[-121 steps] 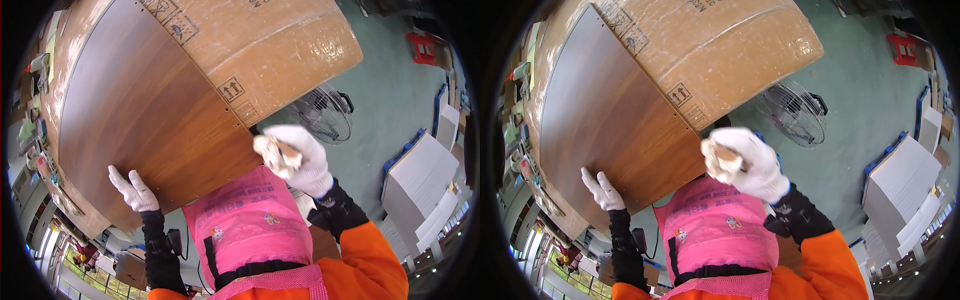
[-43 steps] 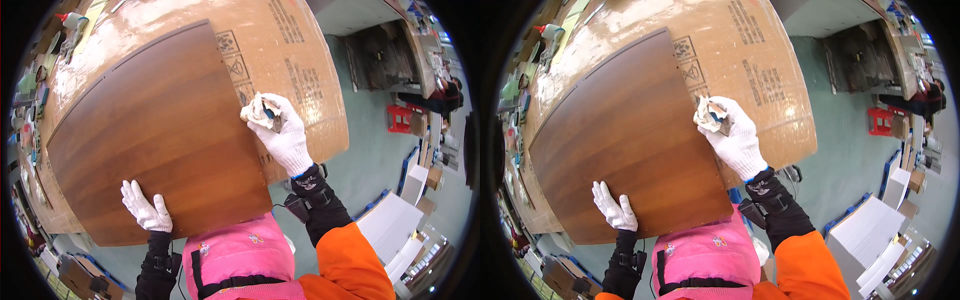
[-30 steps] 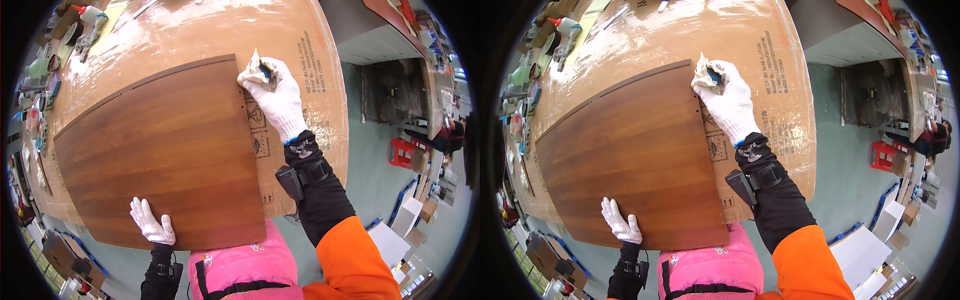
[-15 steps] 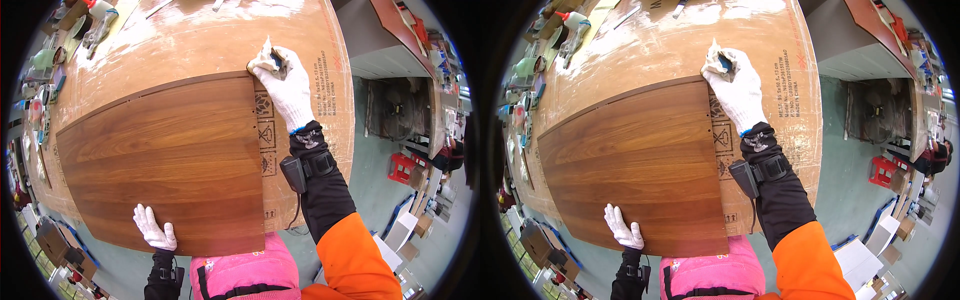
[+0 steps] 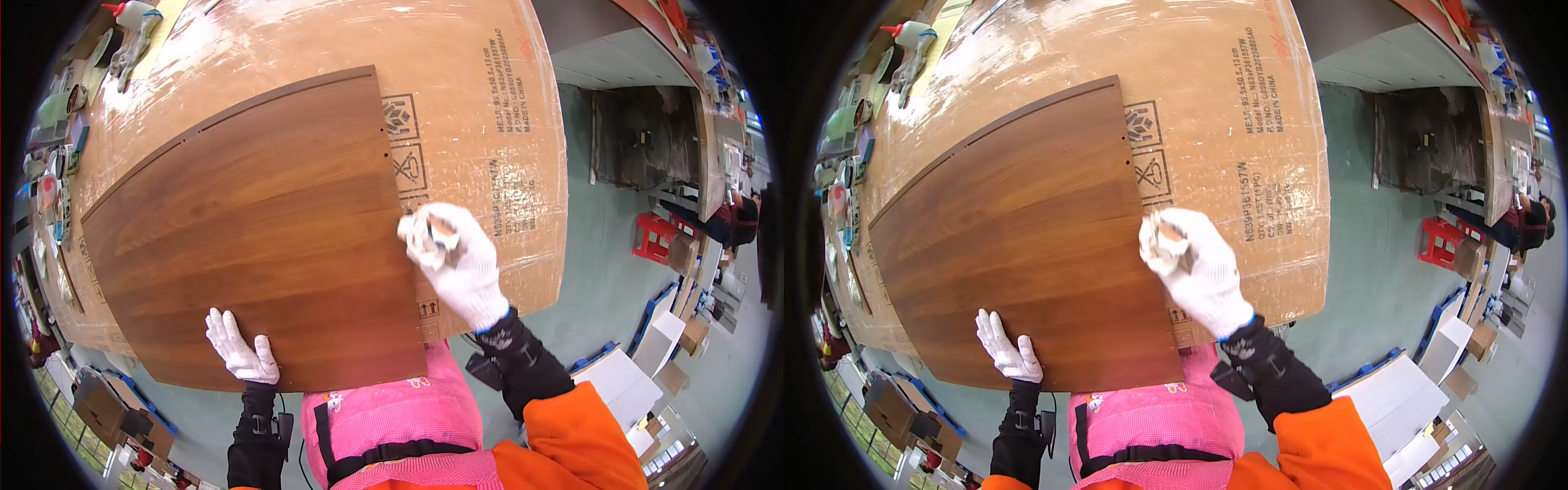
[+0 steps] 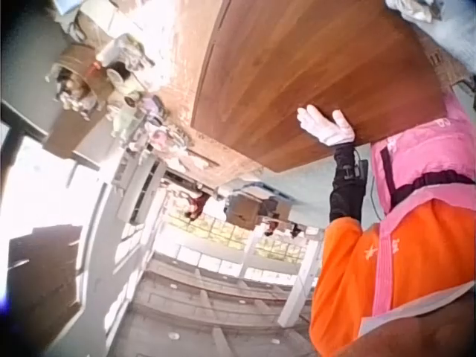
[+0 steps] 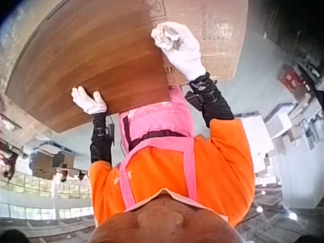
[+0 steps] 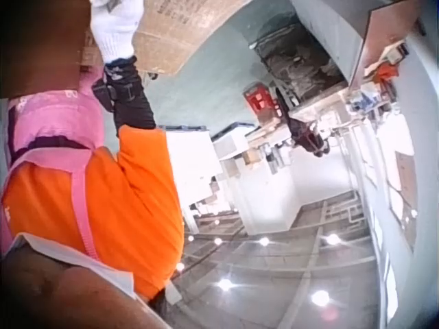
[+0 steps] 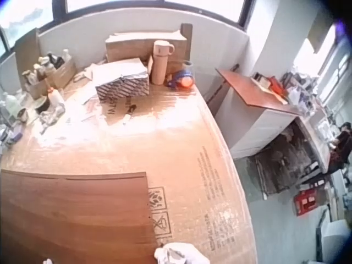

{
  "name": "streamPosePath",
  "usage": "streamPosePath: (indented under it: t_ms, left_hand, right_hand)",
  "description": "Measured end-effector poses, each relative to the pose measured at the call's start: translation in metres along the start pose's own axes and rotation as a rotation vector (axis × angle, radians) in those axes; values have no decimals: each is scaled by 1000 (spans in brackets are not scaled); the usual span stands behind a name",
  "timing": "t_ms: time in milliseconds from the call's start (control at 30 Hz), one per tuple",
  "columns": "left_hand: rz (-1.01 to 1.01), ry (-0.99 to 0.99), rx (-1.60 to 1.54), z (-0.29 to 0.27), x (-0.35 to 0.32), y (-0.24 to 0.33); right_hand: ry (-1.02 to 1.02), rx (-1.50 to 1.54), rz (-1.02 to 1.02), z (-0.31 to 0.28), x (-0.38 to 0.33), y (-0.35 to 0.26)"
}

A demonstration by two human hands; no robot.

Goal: Applying a stain or finish to the surfaces and edges of wooden panels using a cloth applicator.

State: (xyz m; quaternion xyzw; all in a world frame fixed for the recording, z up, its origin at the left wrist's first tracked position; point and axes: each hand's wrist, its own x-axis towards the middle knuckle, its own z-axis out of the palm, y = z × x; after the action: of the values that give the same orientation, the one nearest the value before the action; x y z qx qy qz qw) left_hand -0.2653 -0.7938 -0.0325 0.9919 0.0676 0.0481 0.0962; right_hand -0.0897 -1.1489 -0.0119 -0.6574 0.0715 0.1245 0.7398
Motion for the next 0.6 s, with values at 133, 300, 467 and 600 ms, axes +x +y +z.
streamPosePath:
  t_ms: [133,300,467,600]
  left_hand:
    - [6,-6,-3,1,0,-1]
    - [8,5,-4,1,0,0]
    - [-8,-19,-3,-1,-1,0]
    - [-11,-16,-4,-3,0,2]
  right_hand:
    - [-14,214,193,-9,-80,9]
    - [-72,21,191,-16,-142,0]
    - [90,39,204,-30,-87,-29]
    - [112,-300,-22,-21,15,-41]
